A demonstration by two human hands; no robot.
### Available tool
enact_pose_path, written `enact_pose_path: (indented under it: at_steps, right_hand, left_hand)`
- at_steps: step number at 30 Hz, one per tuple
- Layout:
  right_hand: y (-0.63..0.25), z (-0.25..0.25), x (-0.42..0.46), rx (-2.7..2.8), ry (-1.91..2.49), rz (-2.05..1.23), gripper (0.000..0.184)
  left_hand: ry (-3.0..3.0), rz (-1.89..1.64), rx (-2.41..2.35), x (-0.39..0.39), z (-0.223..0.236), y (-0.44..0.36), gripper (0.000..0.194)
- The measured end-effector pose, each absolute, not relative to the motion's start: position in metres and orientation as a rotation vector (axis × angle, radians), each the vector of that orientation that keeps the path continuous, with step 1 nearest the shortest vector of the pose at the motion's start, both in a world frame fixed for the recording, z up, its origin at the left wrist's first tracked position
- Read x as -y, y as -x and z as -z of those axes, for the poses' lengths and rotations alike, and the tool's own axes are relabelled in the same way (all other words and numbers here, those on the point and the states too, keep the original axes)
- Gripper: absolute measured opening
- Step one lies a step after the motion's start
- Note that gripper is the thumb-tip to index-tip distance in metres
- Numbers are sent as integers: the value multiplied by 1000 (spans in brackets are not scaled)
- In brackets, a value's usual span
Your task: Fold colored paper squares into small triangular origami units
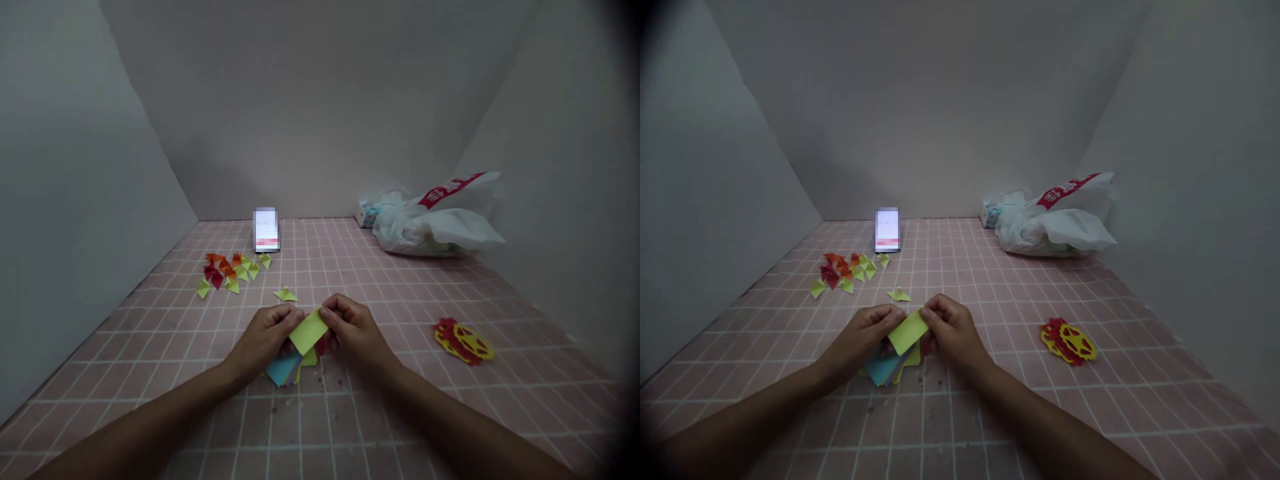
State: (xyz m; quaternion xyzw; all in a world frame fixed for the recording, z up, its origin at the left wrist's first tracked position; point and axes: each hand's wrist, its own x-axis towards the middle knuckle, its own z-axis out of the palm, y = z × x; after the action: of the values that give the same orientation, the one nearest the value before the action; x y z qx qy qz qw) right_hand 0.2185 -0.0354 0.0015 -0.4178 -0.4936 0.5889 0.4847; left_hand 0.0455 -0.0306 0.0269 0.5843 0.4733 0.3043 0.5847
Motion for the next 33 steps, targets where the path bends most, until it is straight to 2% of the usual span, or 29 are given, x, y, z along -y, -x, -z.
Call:
enact_pose_path:
  at_steps: [12,28,33]
  right_hand:
    - [-219,1,38,1248,1049,-1320,25]
    - [-216,-2,39,1202,1007,-1474,23]
    - [-216,-4,39,1227,950,-1533,29]
  left_hand:
    - [-1309,-688,-1089,31,-22,-47,34]
    - [-1474,-711,-1143,32,-28,-48,26]
    - [-1404,-760,-1122,33,-30,-49,25]
